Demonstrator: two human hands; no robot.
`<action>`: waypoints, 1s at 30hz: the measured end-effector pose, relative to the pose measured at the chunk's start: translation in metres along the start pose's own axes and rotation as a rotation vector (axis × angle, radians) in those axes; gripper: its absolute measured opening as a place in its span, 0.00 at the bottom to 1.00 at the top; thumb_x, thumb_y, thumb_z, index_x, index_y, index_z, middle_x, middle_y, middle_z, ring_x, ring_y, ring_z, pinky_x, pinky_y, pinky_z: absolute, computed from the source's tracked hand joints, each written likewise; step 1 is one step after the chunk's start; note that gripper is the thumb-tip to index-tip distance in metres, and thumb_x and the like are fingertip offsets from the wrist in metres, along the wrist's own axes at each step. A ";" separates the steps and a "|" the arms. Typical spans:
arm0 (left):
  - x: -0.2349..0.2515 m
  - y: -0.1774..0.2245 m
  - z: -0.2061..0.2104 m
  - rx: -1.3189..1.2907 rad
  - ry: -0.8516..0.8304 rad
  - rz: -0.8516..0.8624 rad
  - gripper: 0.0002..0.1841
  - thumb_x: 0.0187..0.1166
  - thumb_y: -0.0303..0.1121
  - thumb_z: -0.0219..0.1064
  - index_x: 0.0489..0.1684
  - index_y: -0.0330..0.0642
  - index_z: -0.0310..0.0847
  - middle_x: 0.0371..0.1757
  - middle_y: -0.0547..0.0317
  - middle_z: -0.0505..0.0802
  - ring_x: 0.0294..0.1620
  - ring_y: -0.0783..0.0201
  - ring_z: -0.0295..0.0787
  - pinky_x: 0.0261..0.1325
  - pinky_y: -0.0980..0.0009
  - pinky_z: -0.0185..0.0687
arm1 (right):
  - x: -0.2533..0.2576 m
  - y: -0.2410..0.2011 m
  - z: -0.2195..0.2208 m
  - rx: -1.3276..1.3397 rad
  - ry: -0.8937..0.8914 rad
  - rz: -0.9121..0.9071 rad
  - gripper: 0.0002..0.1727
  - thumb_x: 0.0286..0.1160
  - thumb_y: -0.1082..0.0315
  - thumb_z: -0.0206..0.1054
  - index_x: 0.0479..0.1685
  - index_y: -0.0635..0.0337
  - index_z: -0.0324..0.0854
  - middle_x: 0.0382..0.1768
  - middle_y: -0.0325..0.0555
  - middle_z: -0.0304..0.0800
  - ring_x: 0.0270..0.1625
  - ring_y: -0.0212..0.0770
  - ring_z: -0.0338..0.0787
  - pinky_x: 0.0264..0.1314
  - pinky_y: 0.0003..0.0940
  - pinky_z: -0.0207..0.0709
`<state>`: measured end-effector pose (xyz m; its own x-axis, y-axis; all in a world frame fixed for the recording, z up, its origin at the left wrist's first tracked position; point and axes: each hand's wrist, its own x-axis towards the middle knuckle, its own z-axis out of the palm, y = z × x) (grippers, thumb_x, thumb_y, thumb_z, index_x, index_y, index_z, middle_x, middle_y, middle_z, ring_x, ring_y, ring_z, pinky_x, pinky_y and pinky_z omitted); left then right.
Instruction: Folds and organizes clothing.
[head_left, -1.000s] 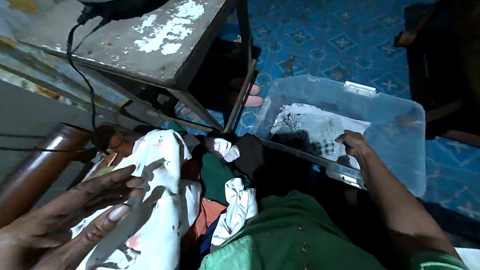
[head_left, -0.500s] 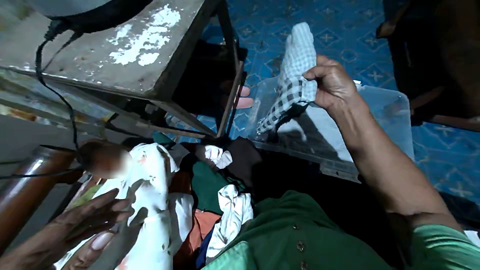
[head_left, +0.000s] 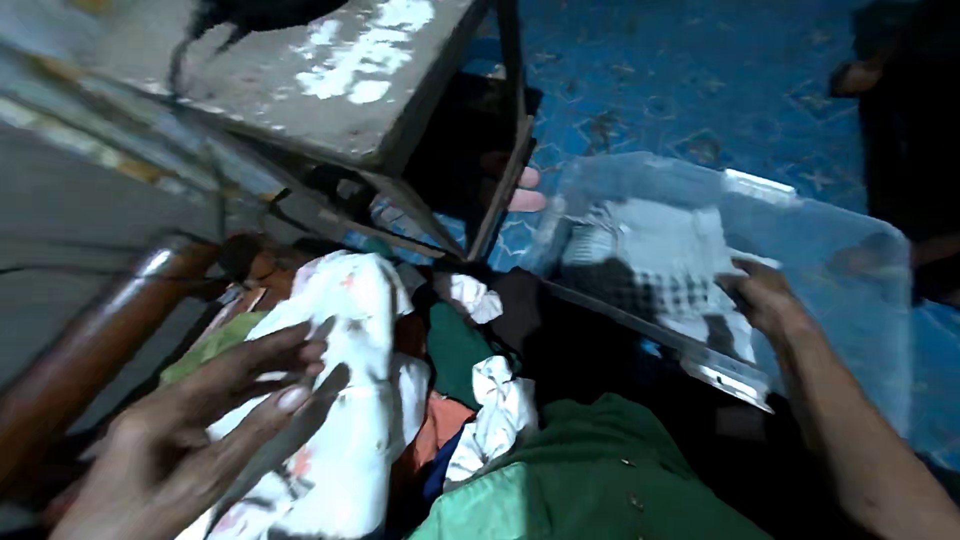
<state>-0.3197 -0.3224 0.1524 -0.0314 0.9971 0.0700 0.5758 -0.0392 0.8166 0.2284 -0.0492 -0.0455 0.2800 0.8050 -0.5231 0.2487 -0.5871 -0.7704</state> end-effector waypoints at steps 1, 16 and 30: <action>0.003 0.013 0.008 0.048 0.049 0.002 0.25 0.80 0.47 0.70 0.73 0.48 0.82 0.62 0.67 0.93 0.59 0.70 0.92 0.62 0.70 0.90 | 0.001 0.008 -0.002 -0.073 -0.007 0.022 0.30 0.83 0.72 0.62 0.85 0.60 0.62 0.52 0.55 0.83 0.38 0.40 0.81 0.38 0.39 0.79; 0.014 0.078 0.050 0.617 -0.129 -0.189 0.09 0.75 0.32 0.66 0.40 0.34 0.84 0.27 0.48 0.86 0.31 0.48 0.87 0.33 0.47 0.79 | -0.062 -0.004 -0.018 0.162 -0.221 -0.129 0.12 0.88 0.75 0.48 0.64 0.62 0.68 0.29 0.30 0.89 0.27 0.29 0.92 0.31 0.27 0.89; 0.118 0.099 -0.051 -0.514 0.074 0.716 0.13 0.81 0.23 0.52 0.50 0.29 0.84 0.41 0.49 0.92 0.41 0.64 0.89 0.45 0.69 0.87 | -0.117 -0.034 -0.013 0.435 -0.539 -0.648 0.14 0.86 0.65 0.58 0.64 0.52 0.81 0.43 0.34 0.98 0.40 0.36 0.97 0.45 0.32 0.93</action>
<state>-0.3084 -0.2117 0.2705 0.1331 0.7157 0.6856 0.0394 -0.6951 0.7179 0.1993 -0.1245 0.0464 -0.2843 0.9579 0.0400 -0.1926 -0.0162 -0.9812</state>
